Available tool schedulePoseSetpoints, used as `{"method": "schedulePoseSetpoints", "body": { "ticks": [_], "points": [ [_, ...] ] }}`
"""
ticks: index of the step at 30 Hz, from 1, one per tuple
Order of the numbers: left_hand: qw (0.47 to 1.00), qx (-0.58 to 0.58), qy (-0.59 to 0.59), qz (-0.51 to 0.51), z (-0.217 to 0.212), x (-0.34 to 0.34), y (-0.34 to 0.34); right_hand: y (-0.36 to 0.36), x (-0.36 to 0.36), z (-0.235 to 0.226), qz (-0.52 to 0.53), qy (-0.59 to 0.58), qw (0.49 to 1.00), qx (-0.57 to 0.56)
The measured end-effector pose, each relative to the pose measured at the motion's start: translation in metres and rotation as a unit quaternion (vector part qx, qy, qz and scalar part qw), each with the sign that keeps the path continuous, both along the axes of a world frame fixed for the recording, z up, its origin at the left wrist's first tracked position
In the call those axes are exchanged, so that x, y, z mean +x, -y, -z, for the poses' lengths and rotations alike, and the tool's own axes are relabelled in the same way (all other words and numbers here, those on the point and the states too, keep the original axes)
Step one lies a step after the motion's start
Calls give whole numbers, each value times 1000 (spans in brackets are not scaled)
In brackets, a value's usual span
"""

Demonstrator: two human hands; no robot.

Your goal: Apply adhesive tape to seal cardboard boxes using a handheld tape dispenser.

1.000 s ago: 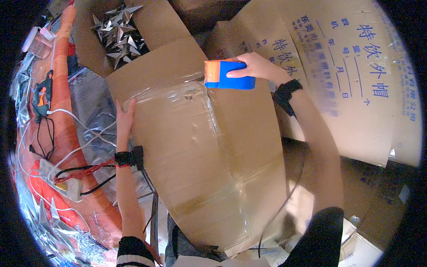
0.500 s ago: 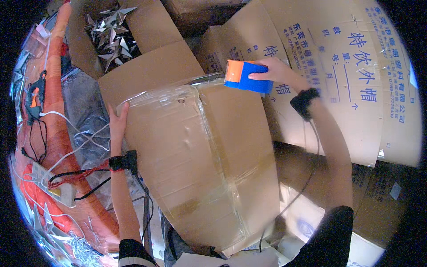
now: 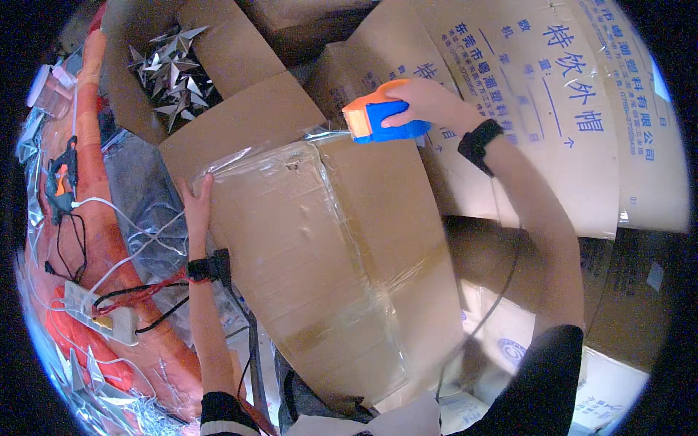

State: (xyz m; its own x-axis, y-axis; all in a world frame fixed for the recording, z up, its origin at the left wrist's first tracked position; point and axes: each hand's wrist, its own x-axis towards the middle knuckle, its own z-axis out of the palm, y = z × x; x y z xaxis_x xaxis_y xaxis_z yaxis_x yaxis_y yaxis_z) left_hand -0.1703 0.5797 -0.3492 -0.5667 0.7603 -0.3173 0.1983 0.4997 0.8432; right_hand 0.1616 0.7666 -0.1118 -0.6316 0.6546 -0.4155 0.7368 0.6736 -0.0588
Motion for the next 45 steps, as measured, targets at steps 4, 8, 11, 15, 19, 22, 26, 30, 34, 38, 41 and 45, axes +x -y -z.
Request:
{"method": "schedulePoseSetpoints", "body": {
  "ticks": [4, 8, 11, 15, 19, 22, 26, 30, 34, 38, 41, 45],
  "points": [
    [1000, -15, 5, 3, -5, 1, -1, 1, 5, 9, 3, -22, 1000, 17],
    [1000, -21, 0, 6, -4, 0, -1, 6, 7, 13, 34, 10, 999, 13],
    [1000, -14, 1, 9, -5, 1, -2, 10, 3, 11, 55, 43, 998, 3],
    [999, -18, -18, 31, 2, -1, -4, 26, 21, -8, 123, -143, 980, -67],
    [999, 6, 19, 42, -5, -6, -2, 49, 39, -34, 139, -53, 989, -22],
    [998, -28, -43, 34, -2, -7, -1, 53, 34, -57, 136, -83, 986, -41],
    [998, -28, -51, 39, 0, -8, -2, 52, 73, -87, 119, -19, 992, 37],
    [999, -17, -30, 37, -6, -7, -10, 55, 153, -151, 199, 45, 976, 75],
    [999, -9, -32, 31, 5, -12, -9, 55, 145, -167, 211, 108, 964, 124],
    [998, 11, -64, 28, 13, -11, -10, 31, 152, -124, 195, 163, 950, 182],
    [998, 23, -33, 38, -1, -8, -11, 13, 155, -93, 178, 155, 950, 205],
    [999, 2, 17, 37, -12, -5, -11, -9, 161, -58, 203, 164, 944, 201]
  ]
}}
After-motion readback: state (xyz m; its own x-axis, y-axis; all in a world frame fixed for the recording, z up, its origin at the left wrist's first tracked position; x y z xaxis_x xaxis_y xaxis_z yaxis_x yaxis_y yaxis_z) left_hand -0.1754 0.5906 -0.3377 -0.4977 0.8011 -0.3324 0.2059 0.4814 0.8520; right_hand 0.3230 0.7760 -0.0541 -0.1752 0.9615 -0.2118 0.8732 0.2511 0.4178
